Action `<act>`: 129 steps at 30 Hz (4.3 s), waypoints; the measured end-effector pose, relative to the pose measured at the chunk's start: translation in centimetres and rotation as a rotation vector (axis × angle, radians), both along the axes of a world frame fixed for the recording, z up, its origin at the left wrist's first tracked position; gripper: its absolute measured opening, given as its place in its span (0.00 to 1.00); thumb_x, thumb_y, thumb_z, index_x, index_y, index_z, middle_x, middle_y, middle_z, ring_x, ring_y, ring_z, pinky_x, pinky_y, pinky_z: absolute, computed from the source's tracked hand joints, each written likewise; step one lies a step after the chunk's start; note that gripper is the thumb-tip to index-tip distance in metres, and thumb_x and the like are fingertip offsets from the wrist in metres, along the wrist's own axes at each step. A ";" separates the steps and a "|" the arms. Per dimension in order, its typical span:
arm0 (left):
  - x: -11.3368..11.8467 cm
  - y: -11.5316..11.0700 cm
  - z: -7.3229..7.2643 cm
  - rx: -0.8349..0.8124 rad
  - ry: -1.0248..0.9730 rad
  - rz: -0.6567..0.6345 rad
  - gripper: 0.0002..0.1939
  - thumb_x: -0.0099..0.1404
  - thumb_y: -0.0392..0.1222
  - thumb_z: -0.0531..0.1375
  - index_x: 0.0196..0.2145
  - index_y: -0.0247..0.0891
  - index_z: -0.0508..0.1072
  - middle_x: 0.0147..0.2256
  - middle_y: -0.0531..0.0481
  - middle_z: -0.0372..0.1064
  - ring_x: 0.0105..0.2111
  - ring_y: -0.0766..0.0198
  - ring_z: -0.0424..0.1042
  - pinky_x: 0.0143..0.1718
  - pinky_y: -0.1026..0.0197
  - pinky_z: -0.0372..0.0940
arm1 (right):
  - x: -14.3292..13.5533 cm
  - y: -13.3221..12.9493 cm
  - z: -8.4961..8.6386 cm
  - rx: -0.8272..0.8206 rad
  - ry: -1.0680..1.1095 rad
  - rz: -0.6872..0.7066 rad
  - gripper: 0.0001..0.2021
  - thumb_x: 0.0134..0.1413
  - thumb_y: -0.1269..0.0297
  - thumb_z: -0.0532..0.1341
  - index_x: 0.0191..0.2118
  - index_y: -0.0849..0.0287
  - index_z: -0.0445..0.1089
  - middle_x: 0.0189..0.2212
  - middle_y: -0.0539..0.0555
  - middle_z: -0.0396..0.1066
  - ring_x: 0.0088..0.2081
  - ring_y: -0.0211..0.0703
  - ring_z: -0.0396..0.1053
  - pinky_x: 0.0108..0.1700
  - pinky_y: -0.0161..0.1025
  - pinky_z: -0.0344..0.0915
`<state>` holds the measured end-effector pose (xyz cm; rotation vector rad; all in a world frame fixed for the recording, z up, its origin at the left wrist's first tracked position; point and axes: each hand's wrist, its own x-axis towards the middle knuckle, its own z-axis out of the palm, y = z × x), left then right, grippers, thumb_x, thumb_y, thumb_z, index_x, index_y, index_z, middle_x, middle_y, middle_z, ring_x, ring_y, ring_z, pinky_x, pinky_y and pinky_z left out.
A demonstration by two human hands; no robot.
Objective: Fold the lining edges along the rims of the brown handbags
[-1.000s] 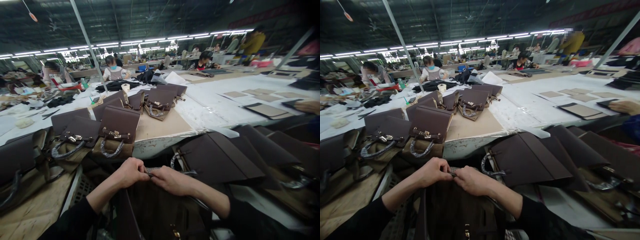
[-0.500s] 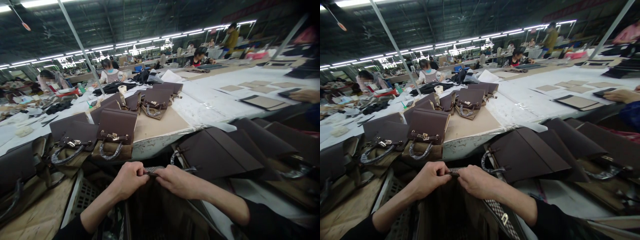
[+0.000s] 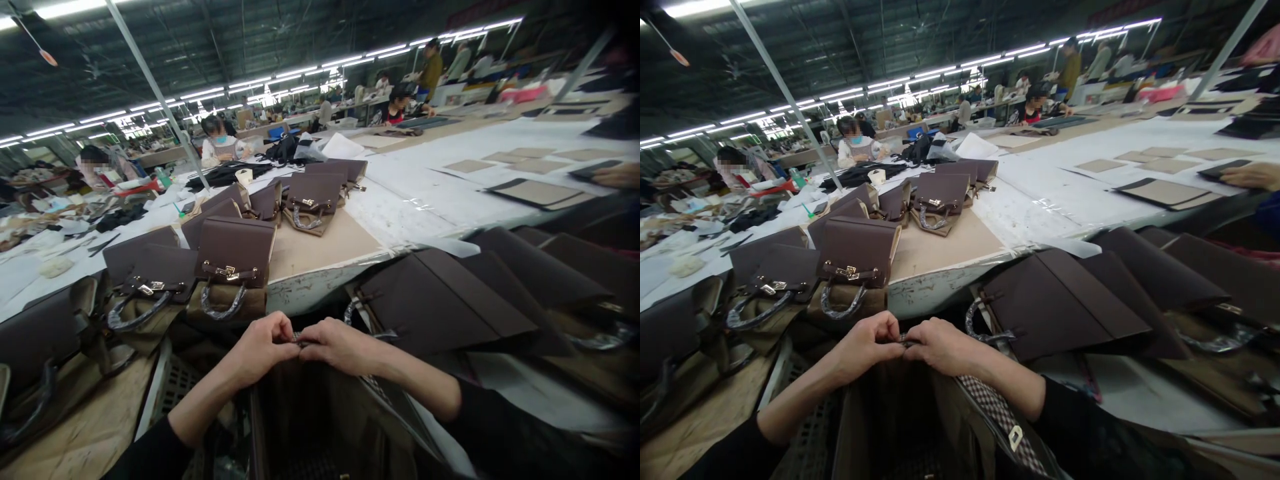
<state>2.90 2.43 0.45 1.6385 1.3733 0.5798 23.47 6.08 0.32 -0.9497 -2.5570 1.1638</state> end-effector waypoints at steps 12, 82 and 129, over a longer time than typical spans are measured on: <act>-3.1 -2.0 1.9 -0.255 -0.004 -0.063 0.10 0.57 0.42 0.64 0.36 0.34 0.75 0.30 0.54 0.70 0.31 0.64 0.64 0.33 0.62 0.56 | 0.5 0.8 -1.3 -0.218 0.190 -0.007 0.13 0.56 0.66 0.60 0.45 0.50 0.77 0.39 0.47 0.78 0.44 0.45 0.72 0.46 0.36 0.62; -2.6 -2.9 2.7 -0.094 0.125 -0.086 0.13 0.65 0.46 0.56 0.38 0.40 0.78 0.33 0.55 0.72 0.35 0.62 0.67 0.35 0.64 0.57 | -1.5 1.5 -2.1 -0.479 0.359 0.049 0.10 0.53 0.63 0.63 0.41 0.57 0.77 0.34 0.49 0.77 0.37 0.43 0.71 0.42 0.37 0.65; -2.9 -1.8 3.3 -0.087 0.136 -0.336 0.13 0.66 0.40 0.56 0.46 0.43 0.77 0.36 0.56 0.74 0.36 0.64 0.68 0.38 0.65 0.58 | 2.5 1.4 -0.8 -0.336 0.261 0.213 0.14 0.59 0.64 0.59 0.48 0.60 0.76 0.38 0.51 0.77 0.39 0.43 0.71 0.43 0.35 0.64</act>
